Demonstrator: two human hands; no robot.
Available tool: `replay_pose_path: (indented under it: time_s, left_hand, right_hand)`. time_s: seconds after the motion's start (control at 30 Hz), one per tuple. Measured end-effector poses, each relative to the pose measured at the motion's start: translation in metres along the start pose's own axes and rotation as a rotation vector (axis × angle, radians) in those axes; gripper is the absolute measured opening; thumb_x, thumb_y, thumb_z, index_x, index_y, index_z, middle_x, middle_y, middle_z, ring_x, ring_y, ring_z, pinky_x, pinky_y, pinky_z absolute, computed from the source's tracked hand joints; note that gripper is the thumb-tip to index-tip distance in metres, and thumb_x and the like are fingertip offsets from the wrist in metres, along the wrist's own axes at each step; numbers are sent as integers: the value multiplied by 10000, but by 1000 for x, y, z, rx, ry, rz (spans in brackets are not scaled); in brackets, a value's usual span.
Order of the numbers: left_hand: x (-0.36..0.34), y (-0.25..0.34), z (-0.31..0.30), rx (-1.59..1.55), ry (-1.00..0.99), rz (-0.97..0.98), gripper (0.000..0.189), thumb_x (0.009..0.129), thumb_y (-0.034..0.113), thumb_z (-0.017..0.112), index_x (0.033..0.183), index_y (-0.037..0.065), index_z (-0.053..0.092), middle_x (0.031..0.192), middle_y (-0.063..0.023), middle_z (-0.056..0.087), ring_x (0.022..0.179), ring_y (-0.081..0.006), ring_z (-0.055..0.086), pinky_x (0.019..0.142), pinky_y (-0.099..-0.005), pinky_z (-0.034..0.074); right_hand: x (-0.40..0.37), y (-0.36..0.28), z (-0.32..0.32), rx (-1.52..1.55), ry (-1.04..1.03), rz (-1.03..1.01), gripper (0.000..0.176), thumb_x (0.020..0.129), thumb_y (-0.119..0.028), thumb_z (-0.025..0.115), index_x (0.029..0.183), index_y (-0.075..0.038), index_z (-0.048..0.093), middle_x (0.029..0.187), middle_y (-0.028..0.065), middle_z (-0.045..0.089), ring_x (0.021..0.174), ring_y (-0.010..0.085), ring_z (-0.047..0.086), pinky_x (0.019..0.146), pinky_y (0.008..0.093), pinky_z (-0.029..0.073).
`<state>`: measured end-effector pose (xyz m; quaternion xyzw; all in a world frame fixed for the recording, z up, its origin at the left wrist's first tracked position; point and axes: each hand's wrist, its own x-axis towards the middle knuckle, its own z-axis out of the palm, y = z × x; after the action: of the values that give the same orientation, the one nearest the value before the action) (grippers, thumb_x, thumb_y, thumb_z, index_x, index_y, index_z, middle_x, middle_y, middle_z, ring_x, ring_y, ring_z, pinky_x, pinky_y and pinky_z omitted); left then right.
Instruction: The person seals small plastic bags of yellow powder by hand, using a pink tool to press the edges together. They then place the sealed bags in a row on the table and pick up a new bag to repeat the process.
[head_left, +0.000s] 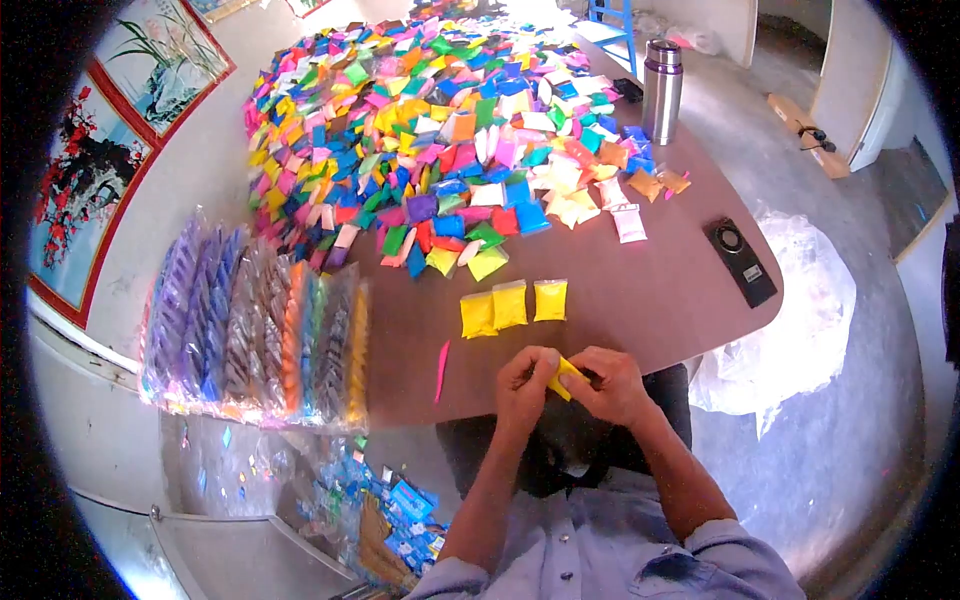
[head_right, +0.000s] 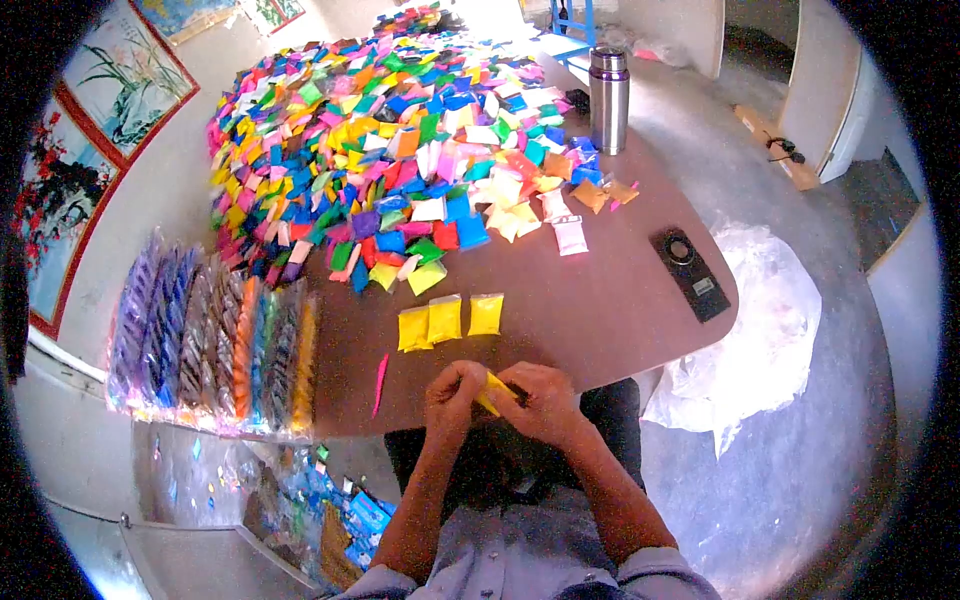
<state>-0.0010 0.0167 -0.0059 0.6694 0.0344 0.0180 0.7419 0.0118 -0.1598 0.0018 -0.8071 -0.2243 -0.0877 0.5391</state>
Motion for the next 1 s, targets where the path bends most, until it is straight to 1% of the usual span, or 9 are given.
replay_pose_path:
  time_s: [0.17,0.23,0.33,0.43,0.53,0.67,0.73,0.97,1.0]
  left_hand:
    - [1,3,4,30,-5,-19,222,1031,250,669,1022,31,705,965,-14,676,878,-91,625,815,-233,508]
    - [1,8,8,-17,25,-101,247,1036,272,662,1034,29,709,952,-7,677,848,-77,624,776,-229,509]
    - [-2,24,12,-54,28,-157,254,1038,281,659,1041,33,715,932,-2,681,808,-64,623,718,-218,509]
    - [2,7,3,-4,5,-77,247,1037,279,659,1042,39,717,921,-8,692,798,-67,645,683,-215,533]
    - [2,4,2,29,14,-39,251,1036,276,657,1047,33,715,925,-16,701,820,-86,675,704,-219,562]
    - [0,15,5,-17,22,-66,238,1029,261,666,1067,30,709,942,-23,706,837,-100,694,716,-243,594]
    - [2,17,7,38,33,-32,234,1021,252,679,1091,31,707,961,-33,709,826,-104,697,725,-267,616]
    - [3,7,0,45,-30,-58,226,1009,217,698,1117,19,708,993,-39,720,835,-104,701,718,-265,604]
    - [2,8,0,43,-14,-70,191,1004,199,700,1084,27,719,982,-6,709,856,-83,659,746,-249,553]
  right_hand:
    - [-5,14,4,77,24,80,170,925,-177,738,968,-13,726,855,128,708,704,240,683,622,349,540]
    - [-6,16,3,234,64,135,186,946,-190,730,984,-8,726,865,113,714,708,198,674,625,332,537]
    - [-5,12,1,203,47,142,197,956,-201,726,989,-8,726,867,102,715,713,176,668,624,322,534]
    - [-2,2,0,158,34,147,199,953,-203,727,994,-8,726,869,107,714,704,184,669,625,322,536]
    - [-3,3,2,111,18,130,201,950,-203,728,997,-8,726,871,114,714,696,202,671,622,326,537]
    - [-5,12,3,115,-18,158,199,949,-199,727,1001,-7,726,875,121,716,707,223,680,629,337,542]
    - [-6,16,5,150,51,172,198,949,-196,729,1011,-8,727,881,126,718,723,233,686,639,345,546]
    - [-2,3,3,117,49,117,196,948,-188,733,1024,-8,729,882,127,717,729,229,684,653,339,547]
    - [-2,2,3,109,34,143,194,950,-186,731,1025,-7,729,882,127,717,730,228,684,652,337,546]
